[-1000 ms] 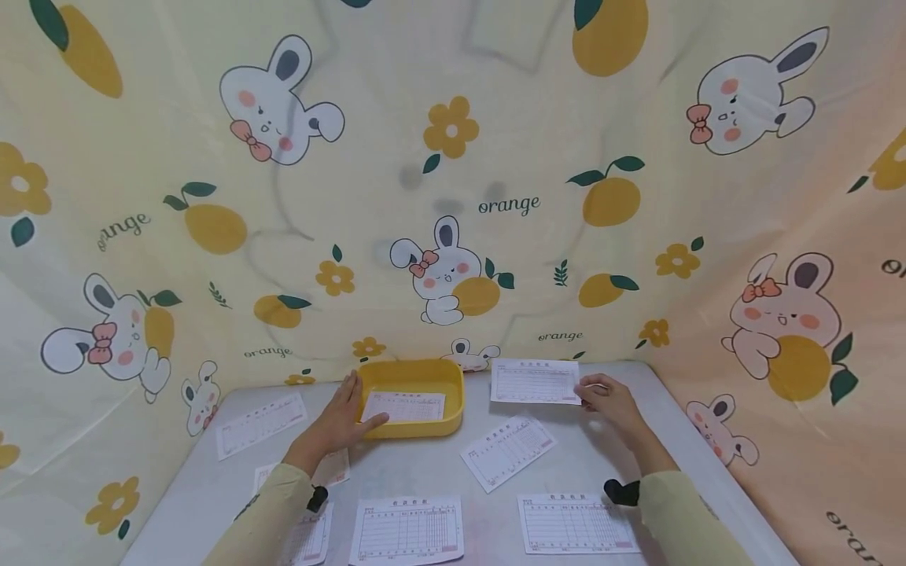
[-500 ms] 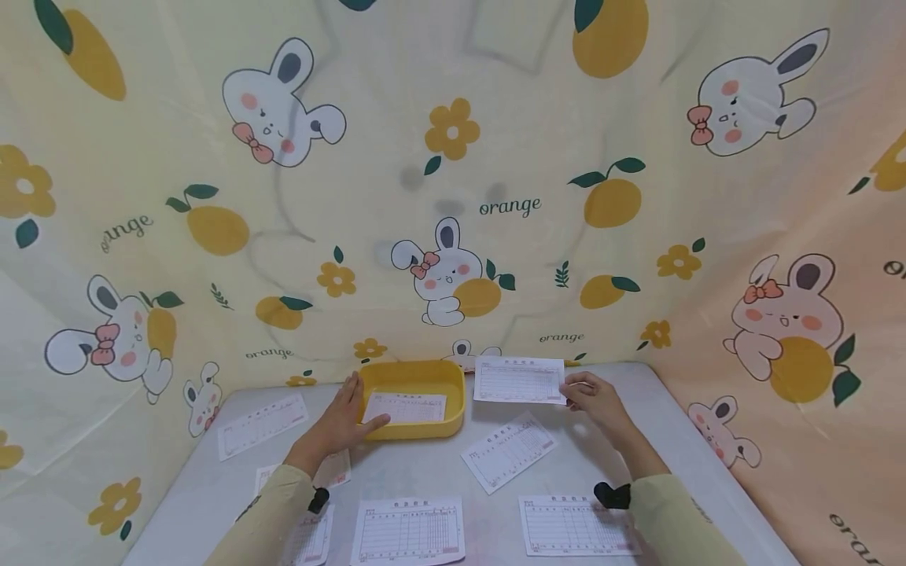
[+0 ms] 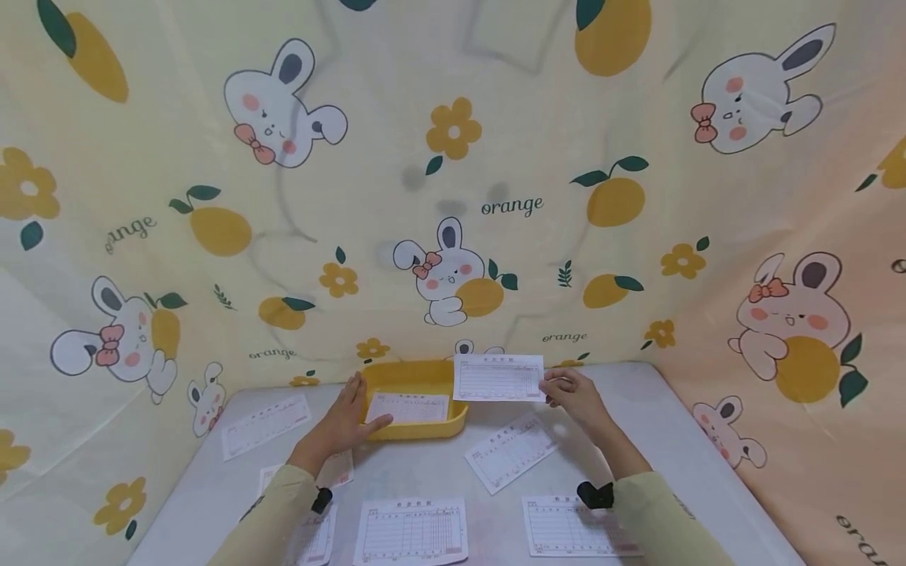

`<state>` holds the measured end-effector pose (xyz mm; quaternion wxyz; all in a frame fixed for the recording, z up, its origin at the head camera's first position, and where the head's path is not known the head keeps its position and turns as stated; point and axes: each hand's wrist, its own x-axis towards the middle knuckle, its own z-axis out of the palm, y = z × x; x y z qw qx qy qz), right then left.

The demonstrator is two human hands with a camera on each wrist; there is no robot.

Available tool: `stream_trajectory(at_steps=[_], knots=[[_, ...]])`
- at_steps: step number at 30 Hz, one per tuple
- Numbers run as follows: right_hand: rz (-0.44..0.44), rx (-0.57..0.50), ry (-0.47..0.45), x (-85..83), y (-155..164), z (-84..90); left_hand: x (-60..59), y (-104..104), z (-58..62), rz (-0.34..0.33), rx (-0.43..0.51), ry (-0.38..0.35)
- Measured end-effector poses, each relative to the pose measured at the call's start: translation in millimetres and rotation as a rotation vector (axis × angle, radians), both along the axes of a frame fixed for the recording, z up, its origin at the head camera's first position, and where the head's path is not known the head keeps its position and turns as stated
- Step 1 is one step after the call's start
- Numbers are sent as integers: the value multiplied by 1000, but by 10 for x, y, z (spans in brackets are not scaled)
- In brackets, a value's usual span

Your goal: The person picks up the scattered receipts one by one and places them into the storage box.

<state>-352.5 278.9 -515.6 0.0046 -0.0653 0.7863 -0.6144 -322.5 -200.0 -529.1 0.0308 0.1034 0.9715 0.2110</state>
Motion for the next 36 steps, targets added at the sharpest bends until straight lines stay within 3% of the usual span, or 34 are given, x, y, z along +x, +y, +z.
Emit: stream_trajectory(at_steps=[12, 25, 36], knots=[[-1, 45, 3, -45, -312, 38, -17, 27, -33, 22, 11, -2], [31, -8, -28, -129, -658, -42, -47, 26, -13, 20, 2, -16], [35, 79, -20, -133, -981, -64, -41, 16, -35, 35, 2, -14]])
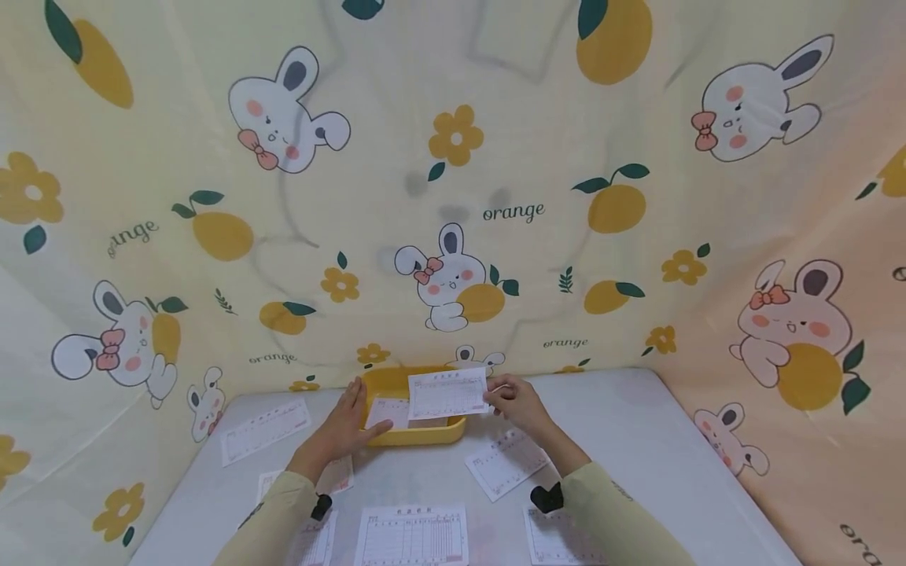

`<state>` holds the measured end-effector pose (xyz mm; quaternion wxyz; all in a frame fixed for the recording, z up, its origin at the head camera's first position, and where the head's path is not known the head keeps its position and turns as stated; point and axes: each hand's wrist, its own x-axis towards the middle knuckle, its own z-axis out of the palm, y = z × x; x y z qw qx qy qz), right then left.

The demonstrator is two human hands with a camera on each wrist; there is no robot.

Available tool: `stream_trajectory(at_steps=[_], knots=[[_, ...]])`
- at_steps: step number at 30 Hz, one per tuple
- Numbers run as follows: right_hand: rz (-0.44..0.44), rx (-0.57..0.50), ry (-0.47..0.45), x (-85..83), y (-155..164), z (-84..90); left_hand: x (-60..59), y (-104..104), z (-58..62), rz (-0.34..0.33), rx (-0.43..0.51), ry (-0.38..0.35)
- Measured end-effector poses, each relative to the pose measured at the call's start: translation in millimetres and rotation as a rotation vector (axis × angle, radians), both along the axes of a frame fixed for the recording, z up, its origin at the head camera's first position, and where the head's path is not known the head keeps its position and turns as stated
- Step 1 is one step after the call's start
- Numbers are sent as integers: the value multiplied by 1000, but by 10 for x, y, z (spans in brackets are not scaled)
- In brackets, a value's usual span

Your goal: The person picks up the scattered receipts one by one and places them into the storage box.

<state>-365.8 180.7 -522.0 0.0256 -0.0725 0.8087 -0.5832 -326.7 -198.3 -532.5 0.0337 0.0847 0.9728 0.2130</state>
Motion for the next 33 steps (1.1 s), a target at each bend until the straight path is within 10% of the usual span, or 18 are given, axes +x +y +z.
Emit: stream_trajectory(at_steps=[33], knots=[[18, 83, 24, -35, -584, -17, 40, 9, 66, -1, 32, 0]])
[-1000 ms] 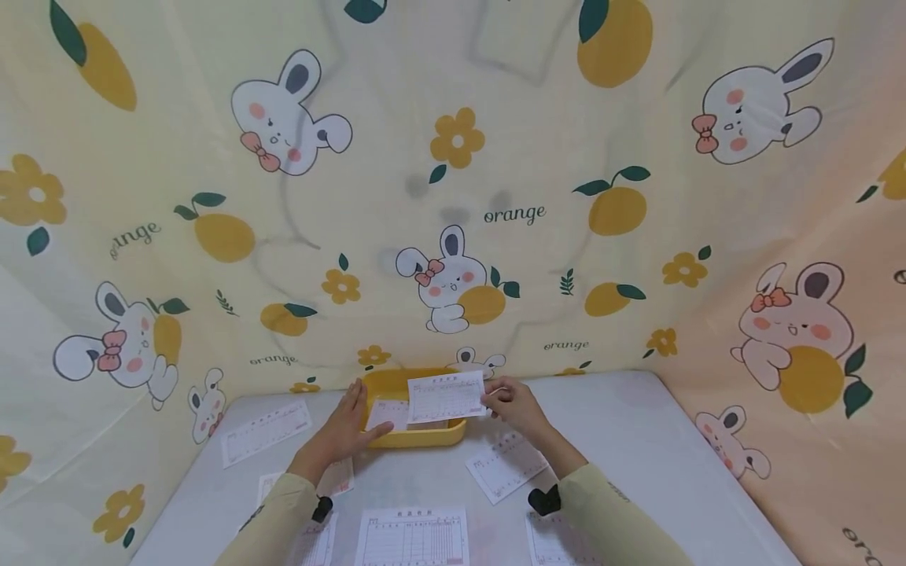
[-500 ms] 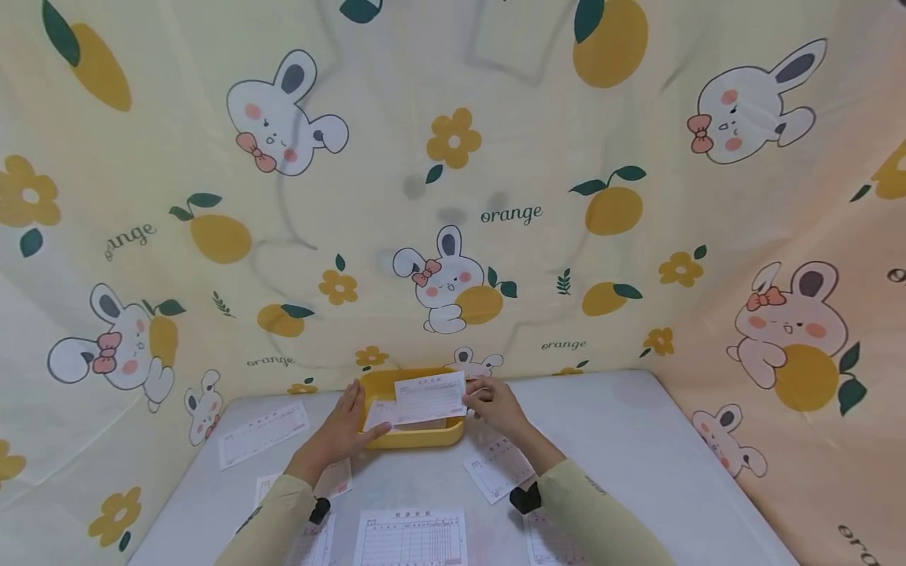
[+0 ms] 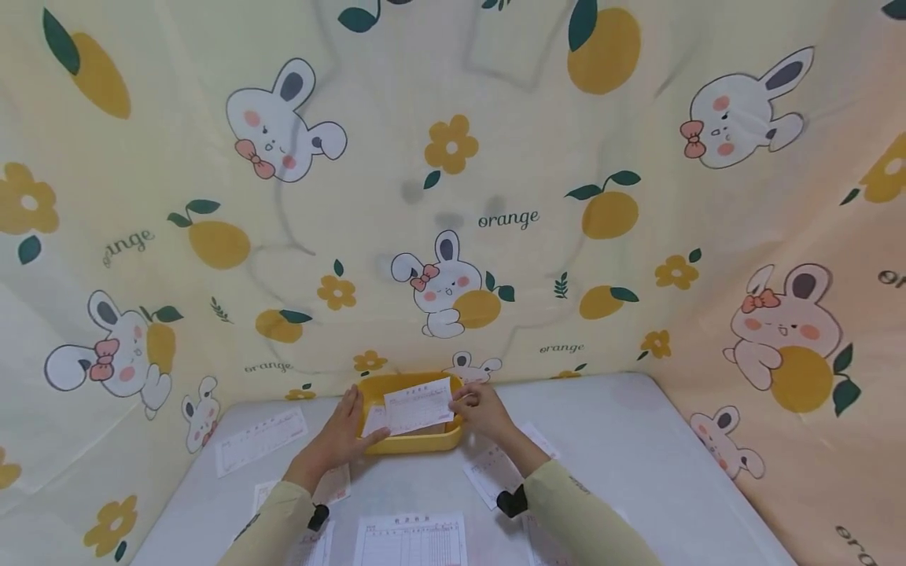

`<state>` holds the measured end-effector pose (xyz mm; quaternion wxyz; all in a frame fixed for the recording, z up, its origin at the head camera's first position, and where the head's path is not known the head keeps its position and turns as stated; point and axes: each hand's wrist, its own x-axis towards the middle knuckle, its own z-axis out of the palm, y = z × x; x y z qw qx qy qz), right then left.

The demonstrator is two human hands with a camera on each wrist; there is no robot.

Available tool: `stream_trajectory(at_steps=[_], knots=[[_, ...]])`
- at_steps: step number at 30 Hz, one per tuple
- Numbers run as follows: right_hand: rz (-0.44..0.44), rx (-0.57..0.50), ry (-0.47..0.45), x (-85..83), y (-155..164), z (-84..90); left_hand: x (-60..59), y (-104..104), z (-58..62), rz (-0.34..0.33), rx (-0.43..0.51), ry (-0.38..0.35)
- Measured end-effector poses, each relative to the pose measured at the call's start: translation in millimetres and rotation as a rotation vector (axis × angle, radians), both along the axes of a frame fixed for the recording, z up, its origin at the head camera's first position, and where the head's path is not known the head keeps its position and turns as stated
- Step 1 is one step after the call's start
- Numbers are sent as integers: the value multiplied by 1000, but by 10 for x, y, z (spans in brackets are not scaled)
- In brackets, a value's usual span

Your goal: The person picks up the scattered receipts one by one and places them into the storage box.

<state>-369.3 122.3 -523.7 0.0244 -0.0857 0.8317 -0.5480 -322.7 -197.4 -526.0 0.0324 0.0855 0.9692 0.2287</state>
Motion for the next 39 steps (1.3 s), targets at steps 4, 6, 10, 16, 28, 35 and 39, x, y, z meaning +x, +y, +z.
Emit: stream_trajectory(at_steps=[4, 6, 10, 16, 28, 35, 39], knots=[[-2, 21, 23, -1, -29, -6, -7, -1, -50, -5, -14, 6], [-9, 15, 40, 7, -53, 1, -17, -3, -62, -8, -16, 10], [-34, 7, 52, 39, -95, 0, -18, -10, -77, -8, -12, 13], [-39, 25, 65, 45, -111, -18, 5, -17, -82, -14, -4, 10], [-46, 27, 45, 30, -103, 1, 20, -9, -17, -18, -10, 10], [-62, 11, 31, 55, -30, -8, 32, -1, -26, -26, 0, 8], [-64, 8, 50, 69, 37, 30, 18, -6, -15, -27, -10, 18]])
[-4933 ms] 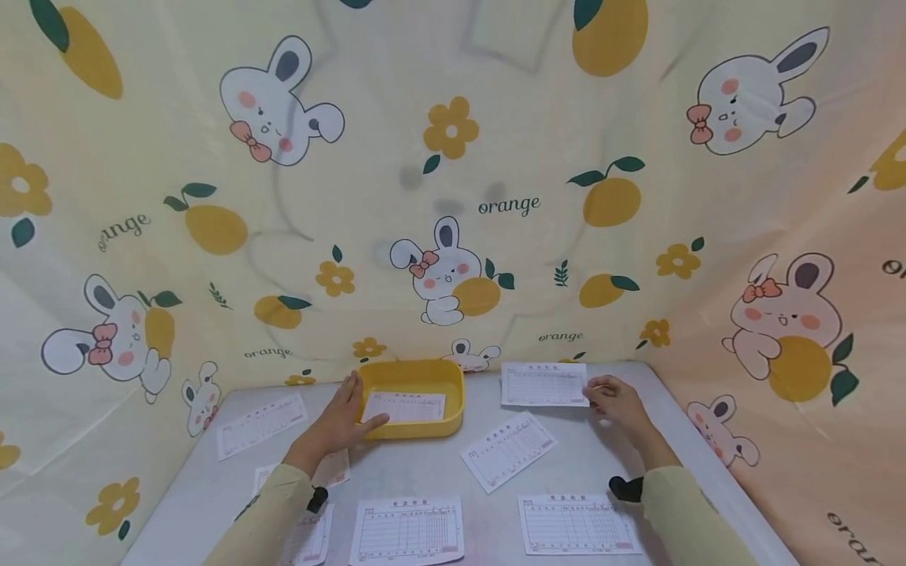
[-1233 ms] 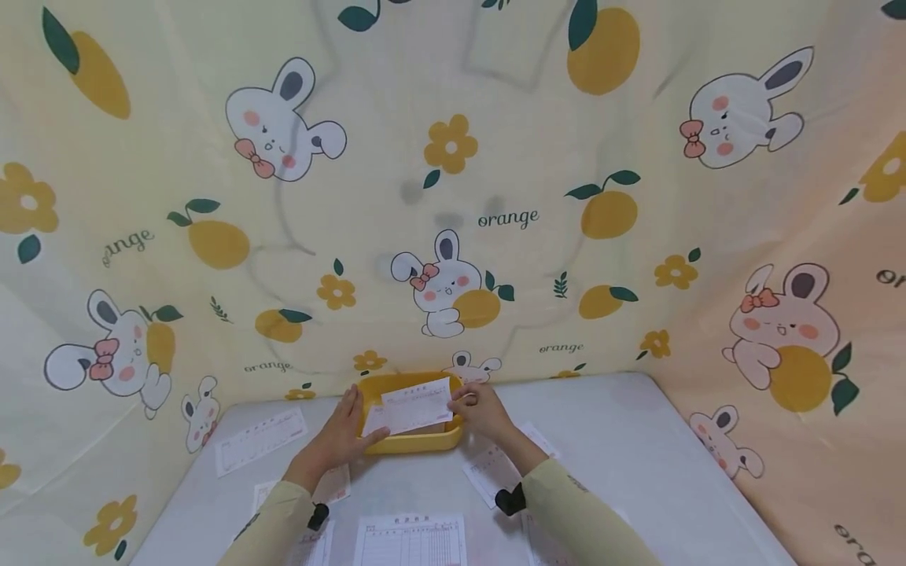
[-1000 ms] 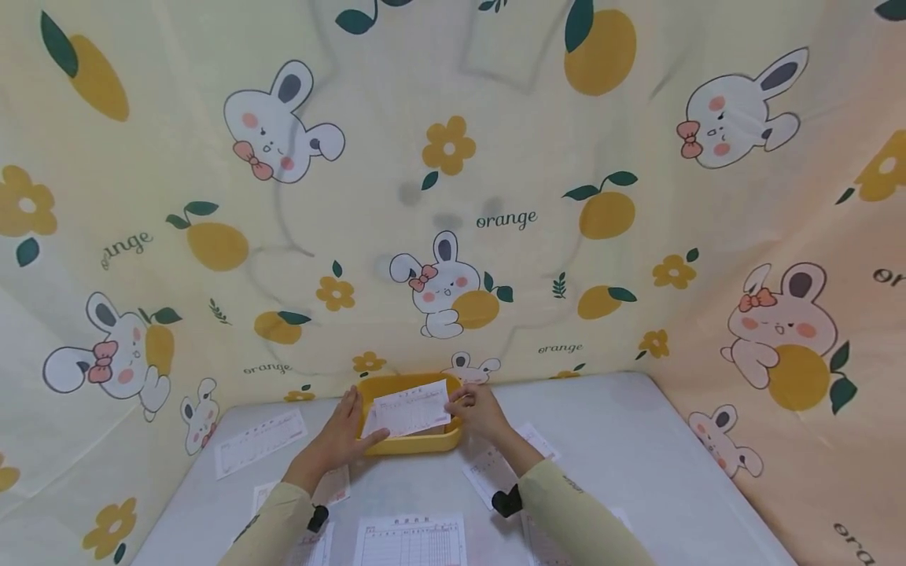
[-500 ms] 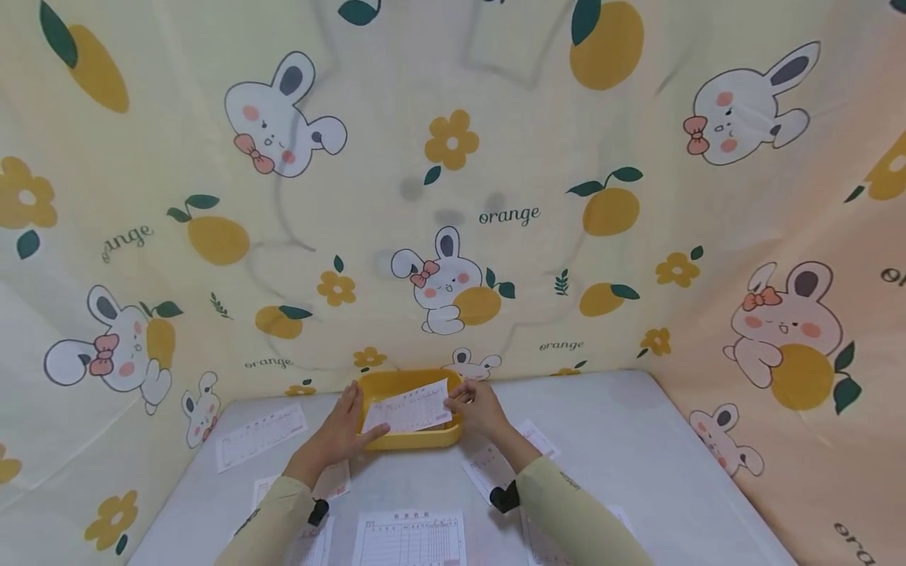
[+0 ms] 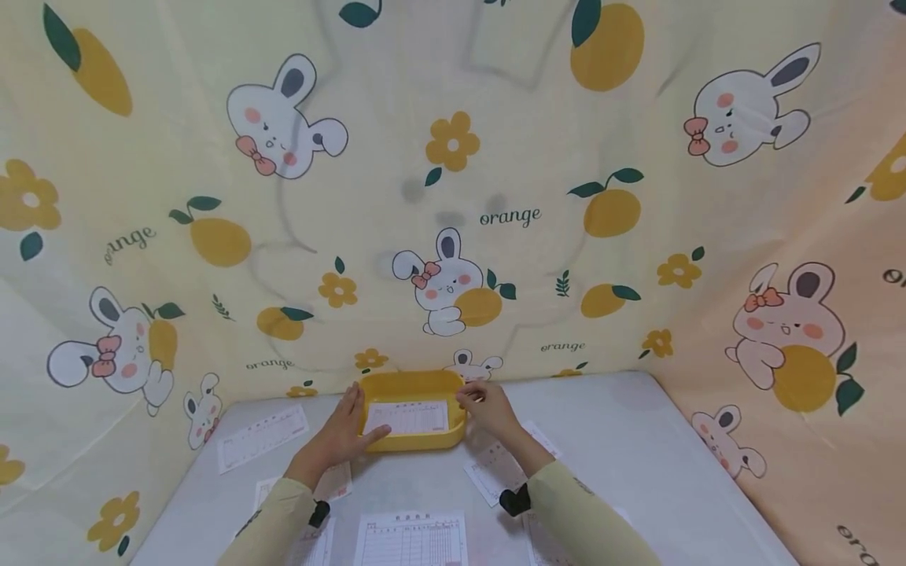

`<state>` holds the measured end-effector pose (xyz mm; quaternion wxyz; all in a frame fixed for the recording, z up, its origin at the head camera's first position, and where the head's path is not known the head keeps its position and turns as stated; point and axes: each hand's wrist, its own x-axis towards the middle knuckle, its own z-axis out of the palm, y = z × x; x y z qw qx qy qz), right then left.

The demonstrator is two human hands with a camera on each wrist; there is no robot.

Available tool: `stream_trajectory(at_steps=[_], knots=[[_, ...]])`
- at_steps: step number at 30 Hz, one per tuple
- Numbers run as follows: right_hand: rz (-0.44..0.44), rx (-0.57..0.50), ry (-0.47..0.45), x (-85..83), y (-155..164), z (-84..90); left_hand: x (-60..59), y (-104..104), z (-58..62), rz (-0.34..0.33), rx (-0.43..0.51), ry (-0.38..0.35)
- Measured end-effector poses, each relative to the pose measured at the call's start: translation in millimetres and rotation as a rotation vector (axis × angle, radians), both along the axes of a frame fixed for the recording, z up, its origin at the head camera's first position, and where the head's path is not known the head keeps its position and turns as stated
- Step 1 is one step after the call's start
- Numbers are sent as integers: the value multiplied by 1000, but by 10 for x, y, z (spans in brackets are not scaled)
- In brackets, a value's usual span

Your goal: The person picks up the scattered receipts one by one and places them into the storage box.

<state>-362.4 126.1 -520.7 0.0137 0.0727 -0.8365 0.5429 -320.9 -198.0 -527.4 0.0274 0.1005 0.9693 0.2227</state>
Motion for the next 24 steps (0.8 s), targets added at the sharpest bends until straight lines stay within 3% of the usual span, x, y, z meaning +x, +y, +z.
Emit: stream_trajectory(at_steps=[10, 15, 24], knots=[[-12, 40, 43, 68, 287, 48, -40, -15, 3, 5, -6, -1], [3, 95, 83, 116, 476, 27, -44, -22, 1, 16, -12, -7], [-2, 201, 73, 166, 808, -69, -26, -5, -37, 16, -3, -9]])
